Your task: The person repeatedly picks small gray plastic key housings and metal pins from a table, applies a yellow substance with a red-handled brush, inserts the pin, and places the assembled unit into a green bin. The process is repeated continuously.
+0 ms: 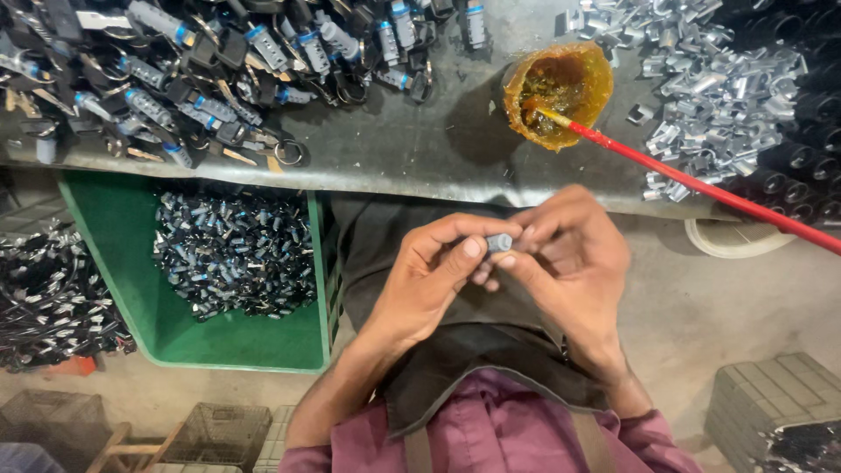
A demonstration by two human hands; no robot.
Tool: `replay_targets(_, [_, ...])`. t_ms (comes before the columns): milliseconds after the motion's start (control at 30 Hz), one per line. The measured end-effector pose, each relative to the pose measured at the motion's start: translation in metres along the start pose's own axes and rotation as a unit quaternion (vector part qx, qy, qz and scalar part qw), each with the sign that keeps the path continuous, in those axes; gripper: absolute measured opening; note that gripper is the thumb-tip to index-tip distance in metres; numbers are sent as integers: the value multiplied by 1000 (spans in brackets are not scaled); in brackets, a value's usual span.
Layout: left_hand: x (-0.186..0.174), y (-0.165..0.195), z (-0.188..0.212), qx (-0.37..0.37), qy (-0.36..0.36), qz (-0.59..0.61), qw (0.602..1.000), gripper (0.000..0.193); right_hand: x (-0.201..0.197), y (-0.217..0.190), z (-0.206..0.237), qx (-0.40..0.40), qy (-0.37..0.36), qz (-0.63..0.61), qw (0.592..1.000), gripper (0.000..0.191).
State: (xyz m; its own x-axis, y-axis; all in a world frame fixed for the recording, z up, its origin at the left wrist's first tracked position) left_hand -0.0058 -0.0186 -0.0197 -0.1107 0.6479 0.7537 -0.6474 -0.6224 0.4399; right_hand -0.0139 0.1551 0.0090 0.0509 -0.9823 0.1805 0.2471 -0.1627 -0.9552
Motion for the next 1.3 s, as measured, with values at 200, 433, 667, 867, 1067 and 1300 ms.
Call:
replay_targets(200, [3, 32, 4, 41, -17, -87, 995, 38, -22, -8, 0, -40, 143, -7, 989, 67])
replay_targets(433, [3, 25, -14, 104, 24, -57, 993, 26, -54, -43, -33, -226, 155, 356, 894, 6])
replay_targets(667, [3, 12, -52, 63, 31, 118, 991, 25, -64, -43, -22, -179, 206, 265, 925, 16])
replay_targets(867, [-3, 0, -58, 31, -3, 159, 987, 26, -76, -30, -8, -153, 227, 176, 946, 20])
replay_targets(1067, [22, 58, -20, 22, -31, 78, 996, 29, -63, -52, -33, -162, 179, 279, 929, 16])
replay_targets(1300, [-56, 129, 85, 53, 160, -419, 892, 20, -54, -68, -48, -136, 148, 315, 927, 15])
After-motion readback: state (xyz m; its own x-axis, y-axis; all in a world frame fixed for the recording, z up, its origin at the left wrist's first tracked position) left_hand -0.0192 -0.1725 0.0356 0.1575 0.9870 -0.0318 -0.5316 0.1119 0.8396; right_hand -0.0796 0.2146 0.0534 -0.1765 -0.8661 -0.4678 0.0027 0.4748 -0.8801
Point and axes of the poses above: each hand's wrist, its own z-axis away from the middle knuckle, its own x-axis out of the palm, y = z × x, the point moved 1 cm from there along -z, towards the middle knuckle, and after that the axes turned 3 degrees about z, right-handed, at the moved point
